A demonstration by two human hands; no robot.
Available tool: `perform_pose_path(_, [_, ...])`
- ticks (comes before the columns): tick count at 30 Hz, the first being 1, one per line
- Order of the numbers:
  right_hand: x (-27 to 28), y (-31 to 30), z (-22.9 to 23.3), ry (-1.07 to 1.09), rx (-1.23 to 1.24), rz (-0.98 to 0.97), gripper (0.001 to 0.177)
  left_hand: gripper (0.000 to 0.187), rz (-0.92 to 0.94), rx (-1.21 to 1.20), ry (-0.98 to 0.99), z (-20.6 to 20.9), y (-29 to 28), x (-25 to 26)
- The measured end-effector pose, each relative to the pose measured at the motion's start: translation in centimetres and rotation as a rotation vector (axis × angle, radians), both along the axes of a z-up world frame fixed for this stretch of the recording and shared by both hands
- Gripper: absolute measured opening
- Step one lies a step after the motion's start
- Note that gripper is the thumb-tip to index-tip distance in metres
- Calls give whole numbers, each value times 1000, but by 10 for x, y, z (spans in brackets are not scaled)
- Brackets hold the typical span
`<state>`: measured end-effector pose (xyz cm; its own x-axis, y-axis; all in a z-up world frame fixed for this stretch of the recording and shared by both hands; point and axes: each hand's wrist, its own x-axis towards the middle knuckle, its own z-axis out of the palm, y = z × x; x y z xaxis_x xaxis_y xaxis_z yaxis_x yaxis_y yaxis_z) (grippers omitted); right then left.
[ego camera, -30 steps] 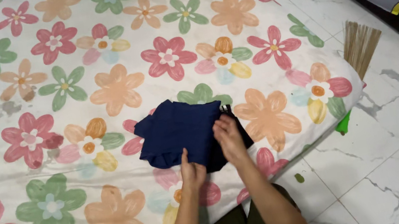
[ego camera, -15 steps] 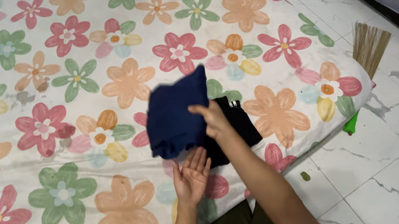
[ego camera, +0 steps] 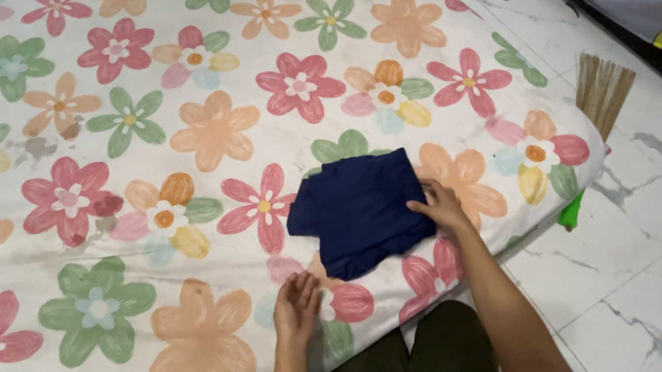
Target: The person takes clothing out of a backpack on a bed, folds a black garment and a navy blue garment on the bed, then handles a clothes iron and its cord near a small table. They finish by folding a maroon polka-dot garment and placing it on the bed.
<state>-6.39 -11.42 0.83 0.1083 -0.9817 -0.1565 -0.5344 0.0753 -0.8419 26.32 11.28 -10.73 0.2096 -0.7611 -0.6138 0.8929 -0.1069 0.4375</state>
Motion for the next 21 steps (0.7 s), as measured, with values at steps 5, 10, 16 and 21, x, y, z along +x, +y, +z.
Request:
perform_pose_path(5, [-17,-3,-48,-757,475,-50,56,41,149,-6,-148,12,12,16])
perform_pose_path(10, [-6,-14,-42,-1036,860,-279,61,35,237,-44,-275,19,42,42])
perform_pose_path(16, [33,15,-27,-1058,724,-38,57,28,422,-93,-409,17,84,82])
perform_pose_path(21, [50,65,-21,-1192,629,27,55,33,294,-36,-854,26,99,89])
